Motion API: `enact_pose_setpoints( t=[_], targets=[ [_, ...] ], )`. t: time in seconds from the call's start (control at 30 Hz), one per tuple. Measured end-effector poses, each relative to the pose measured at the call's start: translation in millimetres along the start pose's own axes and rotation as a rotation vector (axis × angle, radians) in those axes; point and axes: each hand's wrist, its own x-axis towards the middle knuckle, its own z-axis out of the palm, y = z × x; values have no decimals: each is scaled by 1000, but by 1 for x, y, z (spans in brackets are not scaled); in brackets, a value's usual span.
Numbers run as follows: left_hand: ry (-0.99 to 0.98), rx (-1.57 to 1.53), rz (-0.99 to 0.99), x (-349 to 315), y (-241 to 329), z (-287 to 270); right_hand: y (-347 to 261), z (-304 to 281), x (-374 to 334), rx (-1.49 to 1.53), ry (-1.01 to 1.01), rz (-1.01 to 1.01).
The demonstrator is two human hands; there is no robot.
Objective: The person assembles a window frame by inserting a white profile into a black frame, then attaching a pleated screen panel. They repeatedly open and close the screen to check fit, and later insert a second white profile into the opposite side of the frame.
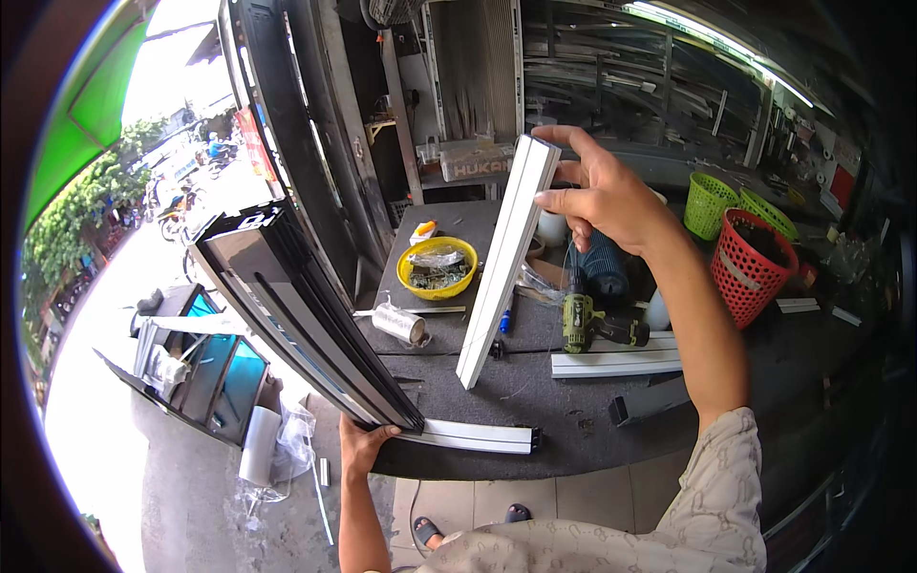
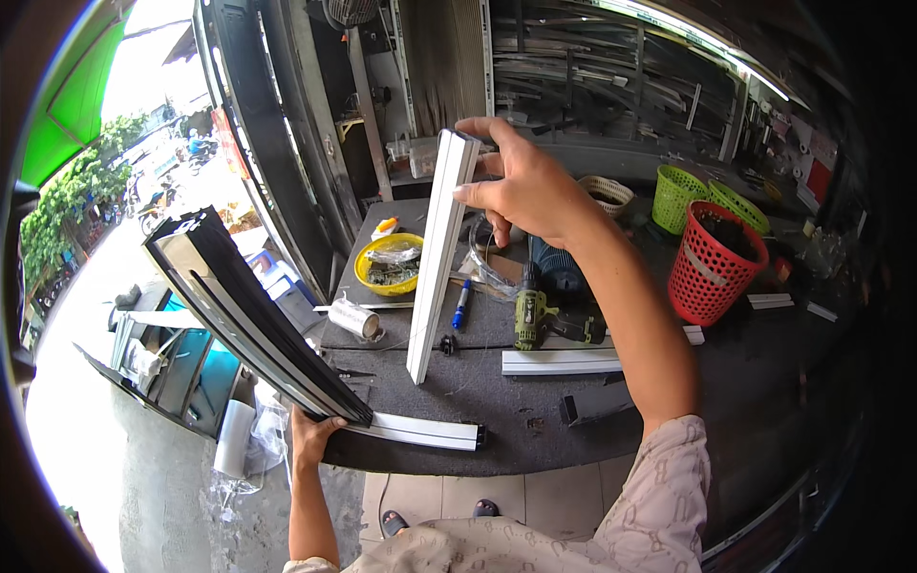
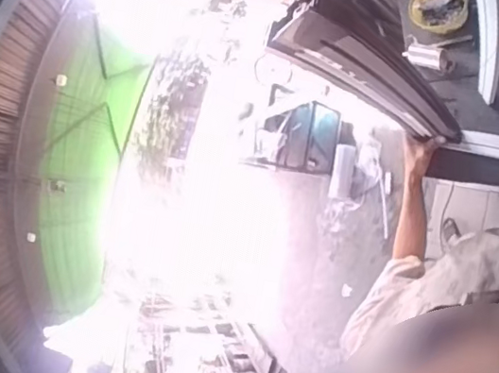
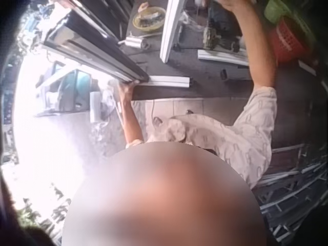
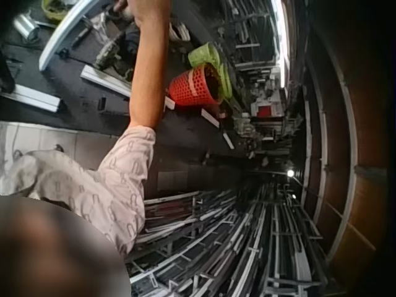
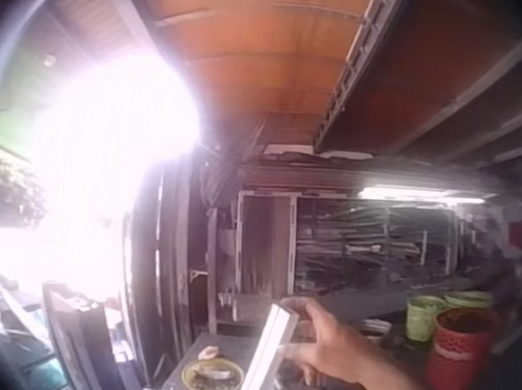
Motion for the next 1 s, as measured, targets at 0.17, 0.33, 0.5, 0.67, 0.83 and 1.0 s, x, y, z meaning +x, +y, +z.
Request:
enact_pose_setpoints(
  t=[0.17,0.33,0.5,0.67,0.83,1.0],
  targets=[
    [-9,11,22,2,14,-2,1,9,6,150,-44,-81],
    [-41,-85,7,0,13,1,26,23,4,157,-99,-67],
    [-12,-80,21,-2,15,0,20,23,6,-3,-182,-70],
    [-19,-98,0,0,11,-1,-32,-5,11,-98,-65,-257],
    [-3,-62,5,-1,12,-1,-70,-35,-2,-239,-123,-176],
    [4,-55,-4,-2,5,-3,-65,-55,-27,-246,-182,-79]
  ],
)
